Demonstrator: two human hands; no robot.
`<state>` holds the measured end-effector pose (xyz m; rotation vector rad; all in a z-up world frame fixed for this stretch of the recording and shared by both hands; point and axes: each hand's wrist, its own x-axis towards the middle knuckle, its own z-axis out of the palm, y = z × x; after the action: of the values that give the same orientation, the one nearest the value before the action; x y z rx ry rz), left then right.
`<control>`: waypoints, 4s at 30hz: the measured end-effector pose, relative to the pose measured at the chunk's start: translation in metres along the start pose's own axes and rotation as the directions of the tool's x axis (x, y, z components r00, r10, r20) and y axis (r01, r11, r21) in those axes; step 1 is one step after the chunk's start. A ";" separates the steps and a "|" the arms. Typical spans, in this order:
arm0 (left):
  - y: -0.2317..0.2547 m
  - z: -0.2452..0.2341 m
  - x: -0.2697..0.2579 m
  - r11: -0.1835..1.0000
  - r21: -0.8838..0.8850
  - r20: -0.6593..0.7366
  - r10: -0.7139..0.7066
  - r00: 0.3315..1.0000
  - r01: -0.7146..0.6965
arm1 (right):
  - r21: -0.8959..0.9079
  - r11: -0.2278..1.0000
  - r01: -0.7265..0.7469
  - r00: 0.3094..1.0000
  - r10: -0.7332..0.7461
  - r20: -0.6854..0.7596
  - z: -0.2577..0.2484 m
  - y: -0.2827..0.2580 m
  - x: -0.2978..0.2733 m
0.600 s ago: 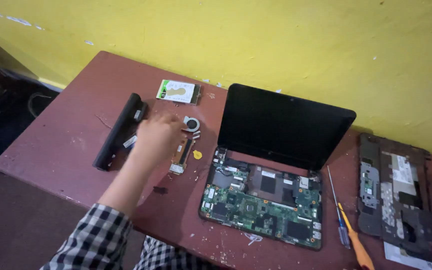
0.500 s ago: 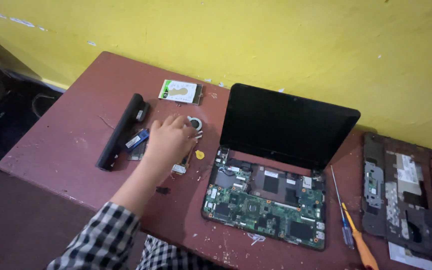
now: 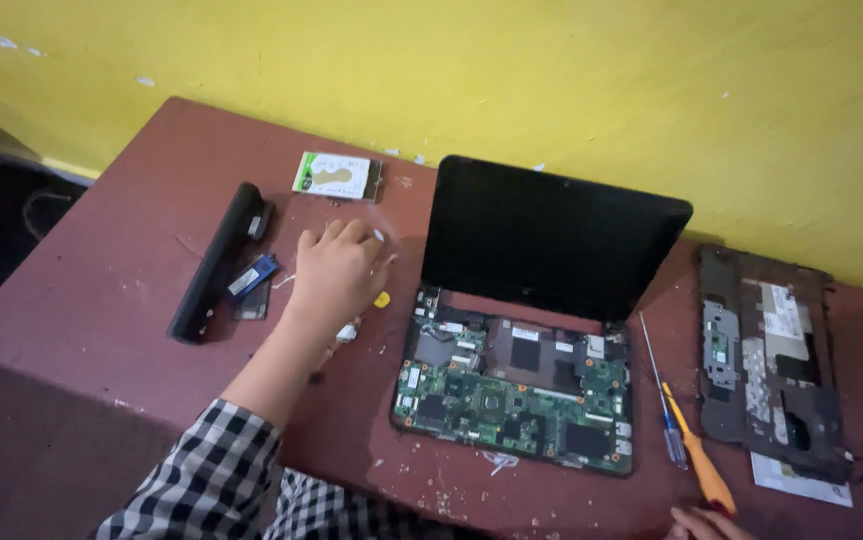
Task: Connecting ribbon cables and securing components with a screwdriver during laptop repair.
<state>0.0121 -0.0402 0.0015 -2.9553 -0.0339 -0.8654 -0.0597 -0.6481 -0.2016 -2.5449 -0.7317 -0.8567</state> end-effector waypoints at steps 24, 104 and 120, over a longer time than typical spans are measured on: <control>0.083 -0.034 -0.071 0.888 -0.460 0.057 0.032 0.998 -0.003 | 0.255 0.966 0.052 0.814 -0.189 0.550 0.020 -0.265 0.312; 0.082 -0.026 -0.046 0.676 -0.736 0.187 0.147 0.971 0.039 | 0.147 0.982 0.123 0.891 -0.174 0.418 0.050 -0.251 0.296; 0.082 -0.030 -0.031 0.688 -0.715 0.318 0.165 0.934 0.122 | 0.190 0.981 0.044 0.886 -0.126 0.446 0.046 -0.254 0.298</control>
<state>-0.0266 -0.1237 0.0055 -3.8154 0.4398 -0.3392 0.0191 -0.3162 -0.0042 -2.5875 -1.0132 -0.1897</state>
